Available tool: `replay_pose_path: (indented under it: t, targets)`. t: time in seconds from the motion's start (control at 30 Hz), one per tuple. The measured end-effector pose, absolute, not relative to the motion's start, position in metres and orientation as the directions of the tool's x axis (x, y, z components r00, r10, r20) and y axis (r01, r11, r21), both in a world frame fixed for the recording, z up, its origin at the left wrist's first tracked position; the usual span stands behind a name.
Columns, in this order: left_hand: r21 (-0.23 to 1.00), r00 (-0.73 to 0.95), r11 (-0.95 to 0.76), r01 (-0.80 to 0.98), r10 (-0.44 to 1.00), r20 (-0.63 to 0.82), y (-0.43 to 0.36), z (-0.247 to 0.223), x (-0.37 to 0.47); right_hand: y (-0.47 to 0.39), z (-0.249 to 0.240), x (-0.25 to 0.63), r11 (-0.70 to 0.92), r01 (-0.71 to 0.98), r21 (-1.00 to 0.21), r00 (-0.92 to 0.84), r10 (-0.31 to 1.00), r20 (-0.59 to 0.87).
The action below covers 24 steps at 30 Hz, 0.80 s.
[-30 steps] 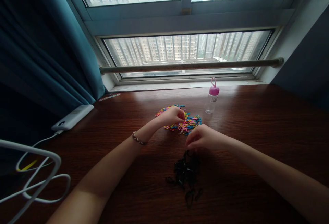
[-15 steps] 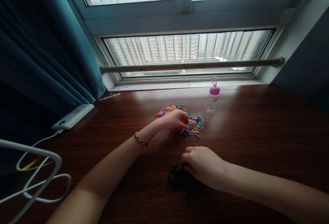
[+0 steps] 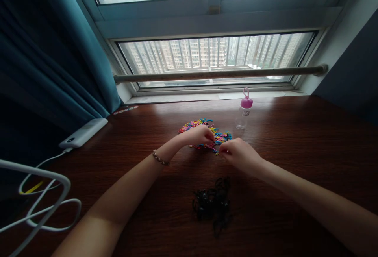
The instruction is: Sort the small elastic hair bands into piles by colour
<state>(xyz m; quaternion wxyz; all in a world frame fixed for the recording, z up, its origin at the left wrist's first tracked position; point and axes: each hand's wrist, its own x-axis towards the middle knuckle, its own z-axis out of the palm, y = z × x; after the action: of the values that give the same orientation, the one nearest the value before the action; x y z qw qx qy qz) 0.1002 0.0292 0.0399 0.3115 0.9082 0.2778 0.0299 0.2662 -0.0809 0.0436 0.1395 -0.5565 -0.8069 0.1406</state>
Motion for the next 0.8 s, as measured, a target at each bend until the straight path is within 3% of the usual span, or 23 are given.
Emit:
replay_pose_path:
  t: [0.13,0.3,0.43,0.53,0.67,0.8]
  targets:
    - [0.589,0.818,-0.627,0.51,0.565,-0.107,0.032,0.04,0.099,-0.055,0.022,0.281,0.257,0.824,-0.505,-0.219,0.966,0.134]
    - [0.586,0.732,-0.577,0.569,0.68,-0.042,0.035,0.045,0.098,-0.046,0.014,0.287,0.255,0.78,-0.571,-0.154,0.963,0.22]
    - [0.579,0.662,-0.545,0.606,0.75,0.013,0.037,0.048,0.096,-0.05,0.013,0.284,0.177,0.675,-0.716,-0.191,0.98,0.063]
    - [0.615,0.655,-0.498,0.611,0.755,-0.039,0.039,0.049,0.093,-0.052,0.013,0.28,0.064,0.56,-0.826,-0.203,0.977,-0.062]
    - [0.688,0.764,-0.487,0.537,0.628,-0.151,0.035,0.055,0.09,-0.048,0.018,0.281,0.069,0.506,-0.86,-0.122,0.993,0.008]
    - [0.748,0.903,-0.51,0.425,0.294,-0.313,0.02,0.063,0.094,-0.038,0.019,0.291,0.096,0.492,-0.866,0.038,0.991,0.132]
